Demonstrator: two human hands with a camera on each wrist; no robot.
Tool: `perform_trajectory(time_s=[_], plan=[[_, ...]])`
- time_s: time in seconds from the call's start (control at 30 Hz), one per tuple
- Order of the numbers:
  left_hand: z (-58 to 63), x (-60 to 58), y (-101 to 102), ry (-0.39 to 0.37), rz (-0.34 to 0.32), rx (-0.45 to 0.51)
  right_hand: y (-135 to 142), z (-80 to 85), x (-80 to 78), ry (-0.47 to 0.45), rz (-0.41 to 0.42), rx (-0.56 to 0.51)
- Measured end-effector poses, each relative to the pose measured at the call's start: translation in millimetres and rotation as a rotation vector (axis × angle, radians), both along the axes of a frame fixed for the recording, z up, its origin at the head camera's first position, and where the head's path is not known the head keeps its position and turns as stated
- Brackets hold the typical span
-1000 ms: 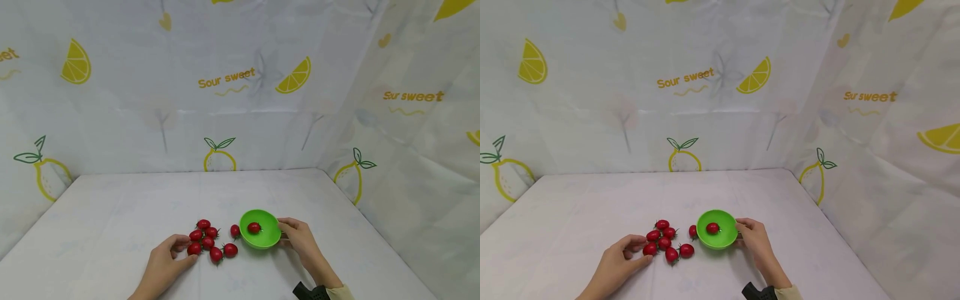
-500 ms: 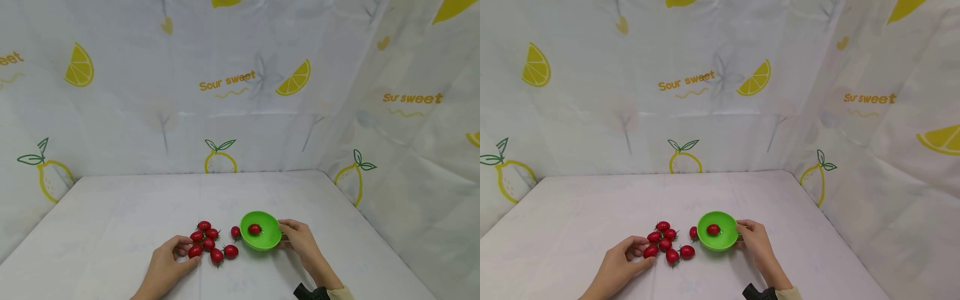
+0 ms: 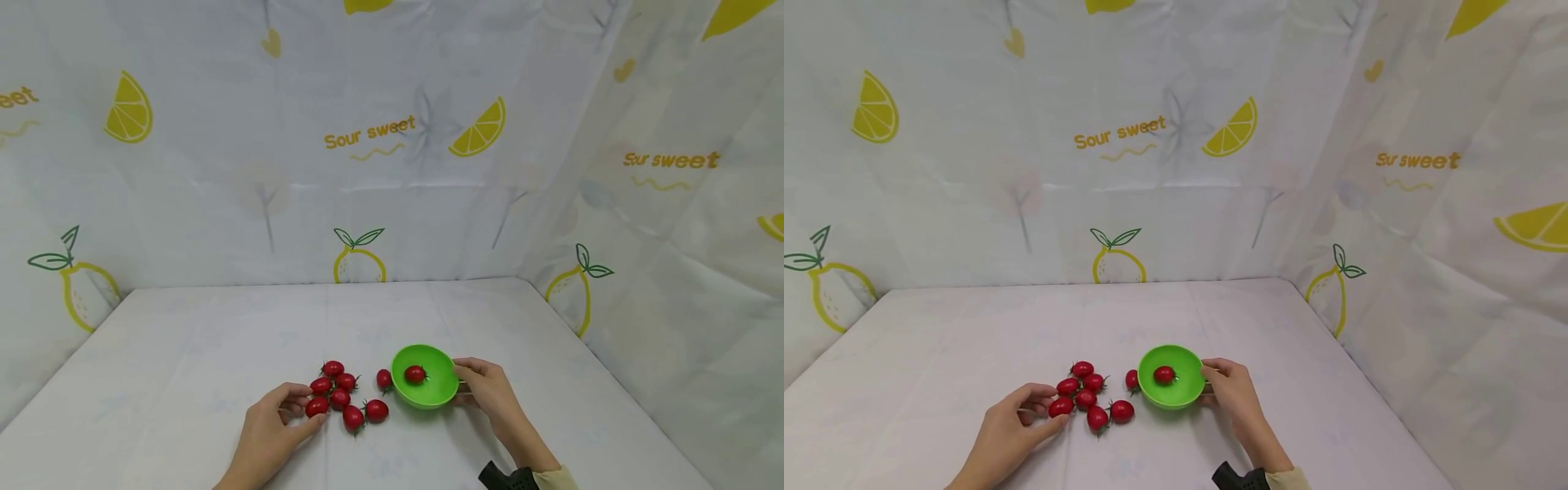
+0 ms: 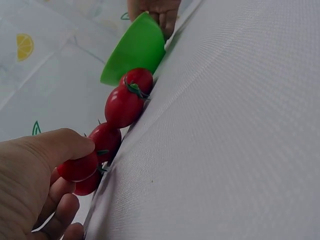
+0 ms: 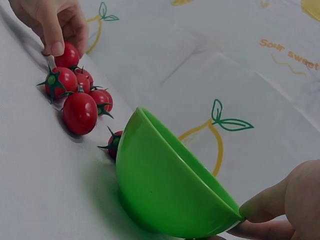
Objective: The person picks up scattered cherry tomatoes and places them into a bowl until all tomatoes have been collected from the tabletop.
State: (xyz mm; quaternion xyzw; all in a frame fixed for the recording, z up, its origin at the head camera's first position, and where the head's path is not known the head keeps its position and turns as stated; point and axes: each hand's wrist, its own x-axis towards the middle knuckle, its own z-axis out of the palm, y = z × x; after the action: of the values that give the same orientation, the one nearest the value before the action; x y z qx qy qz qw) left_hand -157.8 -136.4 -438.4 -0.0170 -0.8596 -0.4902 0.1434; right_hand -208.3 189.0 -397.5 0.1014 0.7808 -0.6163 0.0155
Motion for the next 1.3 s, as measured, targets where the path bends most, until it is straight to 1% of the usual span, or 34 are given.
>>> perform_trajectory(time_s=[0.23, 0.4, 0.57, 0.93, 1.03, 1.13, 1.3], plan=[[-1.4, -0.1, -0.4, 0.047, 0.013, -0.013, 0.5, 0.1, 0.8, 0.0, 0.001, 0.007], [-0.3, 0.4, -0.1, 0.072, 0.032, -0.043, 0.6, 0.3, 0.9, 0.002, 0.0, 0.011], [0.9, 1.5, -0.1, 0.103, 0.044, -0.05, 0.2, 0.8, 0.9, 0.0, 0.0, 0.018], [2.6, 2.6, 1.0, 0.132, 0.056, -0.048, -0.7, 1.7, 1.5, 0.011, 0.002, 0.025], [3.7, 3.1, 1.6, 0.129, 0.064, -0.057, -0.4, 1.4, 1.7, 0.002, 0.001, 0.03], [4.0, 3.0, 2.1, 0.106, 0.077, -0.055, -0.5, 1.6, 2.3, -0.002, 0.004, 0.033], [8.9, 2.1, 3.4, 0.046, 0.088, 0.008, -0.9, 1.7, 1.8, -0.003, 0.0, 0.039]])
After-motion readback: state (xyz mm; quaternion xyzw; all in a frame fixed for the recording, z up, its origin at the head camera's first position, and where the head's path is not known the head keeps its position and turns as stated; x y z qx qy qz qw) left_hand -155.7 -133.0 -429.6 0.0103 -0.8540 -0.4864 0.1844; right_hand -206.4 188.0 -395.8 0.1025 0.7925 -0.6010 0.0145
